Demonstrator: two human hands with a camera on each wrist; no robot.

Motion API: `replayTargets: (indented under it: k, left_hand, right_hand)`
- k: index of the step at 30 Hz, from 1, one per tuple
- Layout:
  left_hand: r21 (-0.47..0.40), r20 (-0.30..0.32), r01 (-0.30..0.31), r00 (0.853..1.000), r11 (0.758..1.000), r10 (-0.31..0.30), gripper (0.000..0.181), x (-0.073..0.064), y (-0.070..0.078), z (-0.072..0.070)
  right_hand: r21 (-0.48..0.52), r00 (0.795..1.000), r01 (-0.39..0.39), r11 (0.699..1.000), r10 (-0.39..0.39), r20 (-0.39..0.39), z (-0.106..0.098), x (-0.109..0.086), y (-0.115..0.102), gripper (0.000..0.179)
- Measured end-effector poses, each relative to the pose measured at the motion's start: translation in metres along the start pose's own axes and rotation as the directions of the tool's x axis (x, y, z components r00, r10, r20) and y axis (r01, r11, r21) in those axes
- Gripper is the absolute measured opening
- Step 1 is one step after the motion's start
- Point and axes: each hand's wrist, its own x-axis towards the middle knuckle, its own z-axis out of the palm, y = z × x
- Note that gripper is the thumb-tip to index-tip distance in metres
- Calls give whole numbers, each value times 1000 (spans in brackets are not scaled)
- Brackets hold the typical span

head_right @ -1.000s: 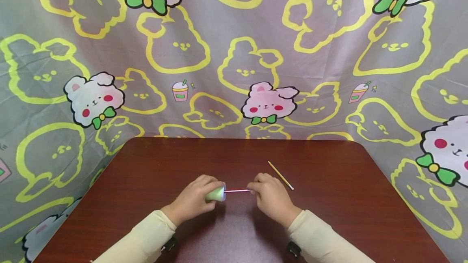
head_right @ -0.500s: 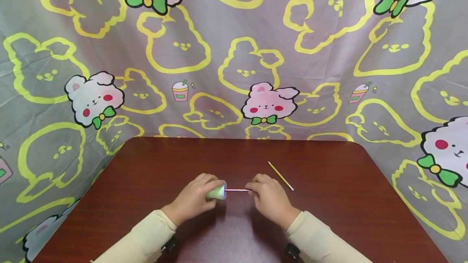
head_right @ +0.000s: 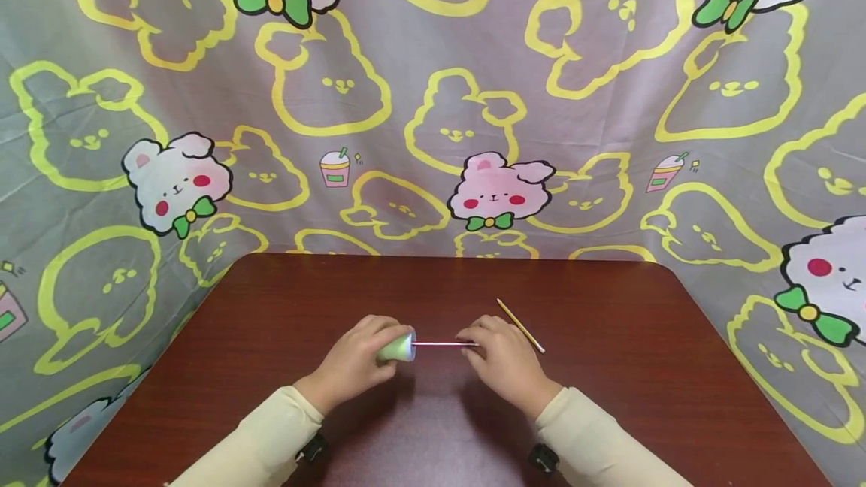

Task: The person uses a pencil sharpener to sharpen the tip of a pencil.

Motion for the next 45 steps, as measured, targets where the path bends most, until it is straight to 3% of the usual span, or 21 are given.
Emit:
replayTargets:
  k: [8, 15, 19, 22, 27, 36, 38, 41, 45]
  left_hand:
    - [-39, 15, 60, 998, 997, -60, 53, -1, -3, -4]
    - [-71, 41, 77, 996, 995, -74, 53, -1, -4, -8]
    - [-86, 40, 77, 996, 993, -74, 53, -2, -2, -10]
    - [-100, 50, 84, 996, 991, -79, 53, -2, -1, -11]
    - [-116, 68, 98, 994, 988, -90, 52, -3, -1, -12]
    - [-98, 53, 55, 997, 994, -50, 50, -3, 2, -13]
    - [-81, 49, 35, 998, 996, -31, 49, -4, 2, -11]
    - [-52, 27, -8, 1000, 999, 10, 50, -6, 2, -10]
    - [-13, -29, -77, 997, 997, 77, 51, -9, 1, -9]
  right_hand:
    - [13, 989, 70, 997, -68, -131, -5, 0, 6, 27]
    - [-30, 974, 158, 987, -161, -160, -4, -2, 10, 25]
    - [-33, 953, 224, 974, -226, -200, -3, -3, 12, 23]
    - [-35, 932, 274, 961, -274, -239, -1, -4, 13, 11]
    - [-32, 906, 320, 947, -316, -282, 1, -5, 13, 38]
    - [-39, 905, 341, 939, -340, -255, 3, -5, 11, 40]
    - [-51, 911, 337, 940, -339, -233, 3, -6, 10, 30]
    - [-31, 942, 289, 957, -290, -171, 0, -6, 5, 5]
    - [103, 992, 126, 987, -125, -16, -7, -4, -3, 13]
